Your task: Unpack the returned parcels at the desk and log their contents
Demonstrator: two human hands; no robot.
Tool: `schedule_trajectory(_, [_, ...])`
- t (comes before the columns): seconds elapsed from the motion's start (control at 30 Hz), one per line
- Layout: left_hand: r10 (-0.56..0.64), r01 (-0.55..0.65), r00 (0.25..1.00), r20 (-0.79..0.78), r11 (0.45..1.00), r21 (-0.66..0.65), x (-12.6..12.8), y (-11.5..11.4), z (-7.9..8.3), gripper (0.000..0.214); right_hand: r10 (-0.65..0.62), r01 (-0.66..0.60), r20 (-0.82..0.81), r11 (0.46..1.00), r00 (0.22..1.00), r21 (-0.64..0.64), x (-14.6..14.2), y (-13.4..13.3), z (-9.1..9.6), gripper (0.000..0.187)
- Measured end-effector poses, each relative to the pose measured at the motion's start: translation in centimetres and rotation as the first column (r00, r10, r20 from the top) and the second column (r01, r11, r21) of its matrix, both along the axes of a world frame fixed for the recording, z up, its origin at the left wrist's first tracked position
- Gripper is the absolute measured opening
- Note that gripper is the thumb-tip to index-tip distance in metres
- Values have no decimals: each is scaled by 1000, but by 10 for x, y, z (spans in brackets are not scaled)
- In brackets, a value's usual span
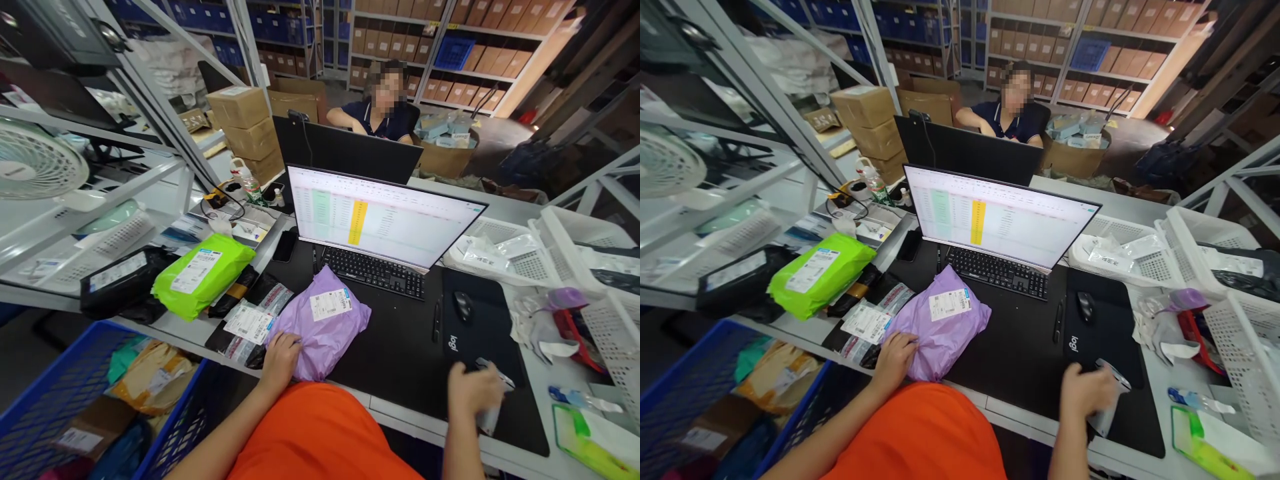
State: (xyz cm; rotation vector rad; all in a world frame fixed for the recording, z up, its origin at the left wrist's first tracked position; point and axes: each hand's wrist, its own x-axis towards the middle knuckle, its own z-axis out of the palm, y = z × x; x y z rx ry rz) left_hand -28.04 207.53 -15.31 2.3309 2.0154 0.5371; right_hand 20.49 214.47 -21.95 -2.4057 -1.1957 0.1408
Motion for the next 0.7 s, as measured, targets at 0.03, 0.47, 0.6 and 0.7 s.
schedule_trajectory(0.03, [2,-2,1000,6,1000,6,-1,0,-1,30,52,-56,44,993,998,103,-23,11,5,64])
schedule_trajectory(0.47, [-100,115,991,-87,974,196,-12,-1,2,27,435,-483,213,818,875,313,-143,157,-22,42])
schedule_trajectory(0.6, [-84,97,993,-77,978,182,-12,-4,9,27,402,-437,173,835,899,335,-142,157,-32,41])
schedule_trajectory(0.7, [-68,76,996,-56,982,172,-9,-5,14,28,423,-457,171,820,890,345,-141,157,-37,40])
